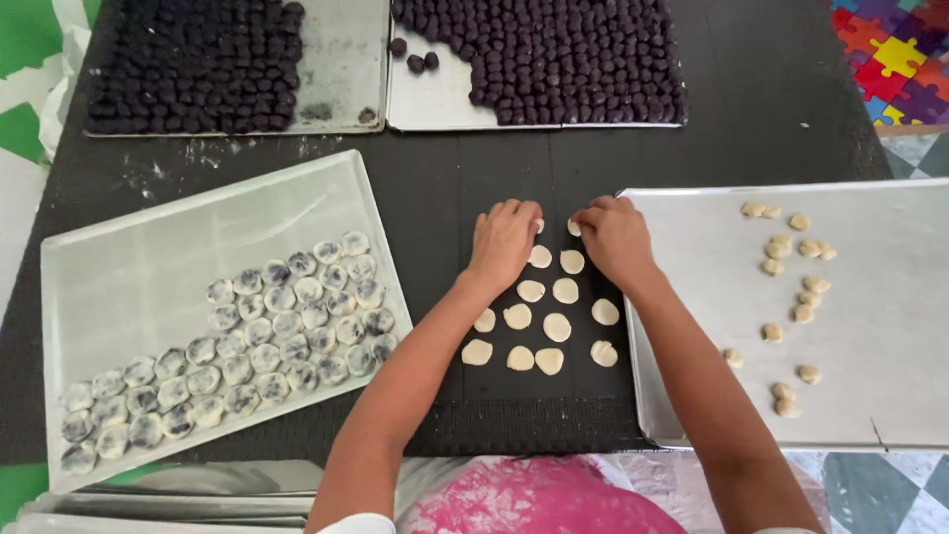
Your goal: Combining small pieces of white and dark dough to form two-toned cookies on a table
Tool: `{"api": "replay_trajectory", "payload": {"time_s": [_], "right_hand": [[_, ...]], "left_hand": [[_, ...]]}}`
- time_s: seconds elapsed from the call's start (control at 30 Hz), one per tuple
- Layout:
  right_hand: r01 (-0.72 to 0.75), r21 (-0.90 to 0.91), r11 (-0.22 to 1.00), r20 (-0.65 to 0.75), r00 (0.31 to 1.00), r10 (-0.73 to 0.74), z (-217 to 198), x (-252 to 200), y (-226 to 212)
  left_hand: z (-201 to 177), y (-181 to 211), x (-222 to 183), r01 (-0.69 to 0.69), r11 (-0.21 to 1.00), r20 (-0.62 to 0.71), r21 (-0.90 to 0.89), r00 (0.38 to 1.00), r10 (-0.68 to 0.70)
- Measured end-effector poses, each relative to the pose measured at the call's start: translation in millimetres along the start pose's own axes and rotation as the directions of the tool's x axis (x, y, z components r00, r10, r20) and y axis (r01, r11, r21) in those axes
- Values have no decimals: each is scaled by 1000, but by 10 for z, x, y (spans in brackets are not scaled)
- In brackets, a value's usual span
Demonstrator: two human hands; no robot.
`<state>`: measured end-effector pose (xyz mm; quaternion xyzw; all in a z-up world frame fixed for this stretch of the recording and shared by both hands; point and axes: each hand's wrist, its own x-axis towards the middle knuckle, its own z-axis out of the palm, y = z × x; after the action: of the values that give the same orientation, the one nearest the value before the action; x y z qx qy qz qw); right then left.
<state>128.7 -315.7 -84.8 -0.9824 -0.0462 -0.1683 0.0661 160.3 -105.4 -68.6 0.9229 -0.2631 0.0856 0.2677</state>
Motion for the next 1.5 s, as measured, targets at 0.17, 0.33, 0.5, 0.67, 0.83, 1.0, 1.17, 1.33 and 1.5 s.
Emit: {"api": "replay_trajectory", "payload": {"time_s": [0.17, 0.33, 0.5, 0.67, 0.83, 1.0, 1.17, 1.33, 1.5], "right_hand": [[10, -206, 978, -230, 971, -58, -15, 429, -82], [76, -362, 929, -227, 959, -167, -68, 494, -361], [54, -360, 931, -28, 997, -69, -369, 631, -628], [101, -315, 944, -26, 993, -115, -149, 708, -948], [30, -156, 987, -33, 999, -35, -359, 669, -631], [-152, -346, 926, -164, 981, 100, -588, 277, 857], [-315, -405, 859, 0, 939, 344, -729, -362, 1929], [-359, -344, 868, 128, 898, 421, -649, -583, 2183], [-324, -365, 873, -68, 944, 322, -291, -716, 2587]], "left_hand": [[116, -1, 38, -47, 999, 6, 11, 999, 47], [-78, -21, 9, -75, 996, 65, -50, 995, 78], [-364, -93, 7, -28, 997, -26, 70, 999, 30], [-393, -186, 116, 56, 995, -80, 85, 996, -49], [-107, 24, 434, 85, 988, -113, 127, 991, -71], [624, 602, 838, -174, 981, -54, 81, 982, 179], [1292, 1502, 1073, -378, 925, -15, 29, 925, 379], [1623, 2054, 1204, -413, 910, 127, -34, 902, 414], [1729, 2032, 1183, -318, 945, 53, -82, 945, 323]]}}
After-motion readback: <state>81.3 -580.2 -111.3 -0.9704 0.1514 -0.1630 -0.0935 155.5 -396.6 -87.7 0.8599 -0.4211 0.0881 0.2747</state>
